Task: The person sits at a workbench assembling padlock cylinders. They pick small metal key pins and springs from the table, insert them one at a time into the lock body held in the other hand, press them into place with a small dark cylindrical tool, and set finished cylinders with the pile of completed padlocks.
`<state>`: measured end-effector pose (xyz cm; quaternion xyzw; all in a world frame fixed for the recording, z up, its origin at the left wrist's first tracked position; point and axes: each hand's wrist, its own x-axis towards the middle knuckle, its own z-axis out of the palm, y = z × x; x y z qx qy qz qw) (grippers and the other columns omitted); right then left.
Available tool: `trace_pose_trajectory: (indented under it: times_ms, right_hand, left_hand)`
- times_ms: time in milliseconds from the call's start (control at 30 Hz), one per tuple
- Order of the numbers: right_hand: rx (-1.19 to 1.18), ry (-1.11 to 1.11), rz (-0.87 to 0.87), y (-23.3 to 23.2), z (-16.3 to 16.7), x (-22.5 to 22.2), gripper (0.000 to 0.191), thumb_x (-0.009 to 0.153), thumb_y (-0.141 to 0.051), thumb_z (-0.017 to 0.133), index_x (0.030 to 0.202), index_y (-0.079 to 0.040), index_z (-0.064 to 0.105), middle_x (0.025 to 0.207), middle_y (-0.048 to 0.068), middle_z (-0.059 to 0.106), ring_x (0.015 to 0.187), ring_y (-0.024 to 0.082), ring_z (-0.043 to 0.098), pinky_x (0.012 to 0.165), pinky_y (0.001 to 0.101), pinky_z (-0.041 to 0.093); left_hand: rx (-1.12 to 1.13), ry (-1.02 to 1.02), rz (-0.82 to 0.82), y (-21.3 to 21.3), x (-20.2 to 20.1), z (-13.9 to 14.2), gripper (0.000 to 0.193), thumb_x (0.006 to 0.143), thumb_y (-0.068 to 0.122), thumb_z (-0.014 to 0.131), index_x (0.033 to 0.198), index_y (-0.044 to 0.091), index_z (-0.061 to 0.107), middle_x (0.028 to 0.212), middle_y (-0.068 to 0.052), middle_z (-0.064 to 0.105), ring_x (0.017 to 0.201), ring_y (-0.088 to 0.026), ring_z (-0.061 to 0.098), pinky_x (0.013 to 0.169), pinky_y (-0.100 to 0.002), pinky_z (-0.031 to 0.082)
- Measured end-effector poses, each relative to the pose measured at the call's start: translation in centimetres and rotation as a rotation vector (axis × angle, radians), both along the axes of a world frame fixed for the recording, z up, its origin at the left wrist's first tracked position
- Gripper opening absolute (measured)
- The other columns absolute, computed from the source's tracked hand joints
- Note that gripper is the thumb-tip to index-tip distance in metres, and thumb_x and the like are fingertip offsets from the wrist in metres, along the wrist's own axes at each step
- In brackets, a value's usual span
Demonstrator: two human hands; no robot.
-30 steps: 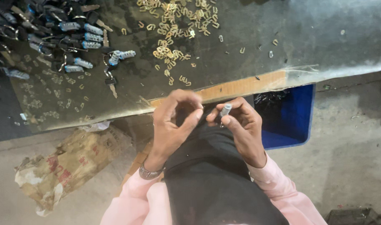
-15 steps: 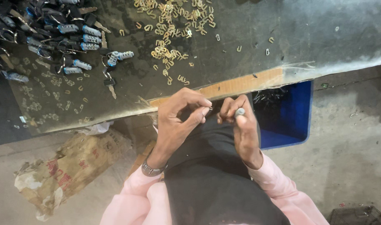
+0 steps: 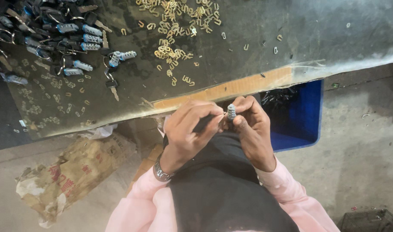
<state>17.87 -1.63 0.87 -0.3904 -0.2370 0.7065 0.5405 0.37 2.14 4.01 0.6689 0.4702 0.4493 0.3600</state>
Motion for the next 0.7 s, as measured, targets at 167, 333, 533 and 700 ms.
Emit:
trace_pose_trajectory:
  times_ms: [167,333,533,700]
  right_hand:
    - [0.021,-0.035,0.001,-0.6,-0.6,0.1,0.024,0.103,-0.018,0.072,0.111,-0.004,0.055,0.103,0.007,0.056,0.088,0.016,0.065,0.077,0.0307,0.055]
    - [0.000,-0.050,-0.004,-1.1,-0.7,0.2,0.021,0.102,-0.015,0.072,0.110,-0.004,0.055,0.102,0.008,0.057,0.083,0.018,0.068,0.070,0.0275,0.053]
    - [-0.006,-0.055,-0.018,-0.9,-0.5,0.4,0.017,0.099,-0.008,0.071,0.105,-0.003,0.056,0.099,0.008,0.057,0.084,0.019,0.067,0.071,0.0323,0.059]
    - [0.056,-0.206,0.121,-0.1,2.2,1.3,0.013,0.098,-0.002,0.072,0.100,0.000,0.060,0.103,0.009,0.060,0.088,0.018,0.066,0.076,0.0328,0.058]
  left_hand:
    - [0.103,0.067,-0.041,0.2,0.2,-0.4,0.025,0.089,-0.001,0.081,0.109,0.004,0.066,0.105,-0.008,0.071,0.095,-0.023,0.072,0.081,-0.033,0.056]
    - [0.155,0.084,-0.072,0.1,0.0,-0.6,0.028,0.089,-0.003,0.080,0.111,0.004,0.065,0.106,-0.007,0.070,0.097,-0.024,0.072,0.084,-0.035,0.056]
    - [-0.079,-0.068,-0.098,0.2,0.2,-0.7,0.018,0.093,0.002,0.080,0.107,0.006,0.070,0.103,-0.006,0.071,0.095,-0.019,0.072,0.082,-0.030,0.057]
    - [-0.353,-0.279,-0.286,0.5,-0.8,-0.8,0.014,0.094,0.008,0.076,0.106,0.003,0.070,0.104,-0.007,0.070,0.097,-0.018,0.070,0.088,-0.032,0.055]
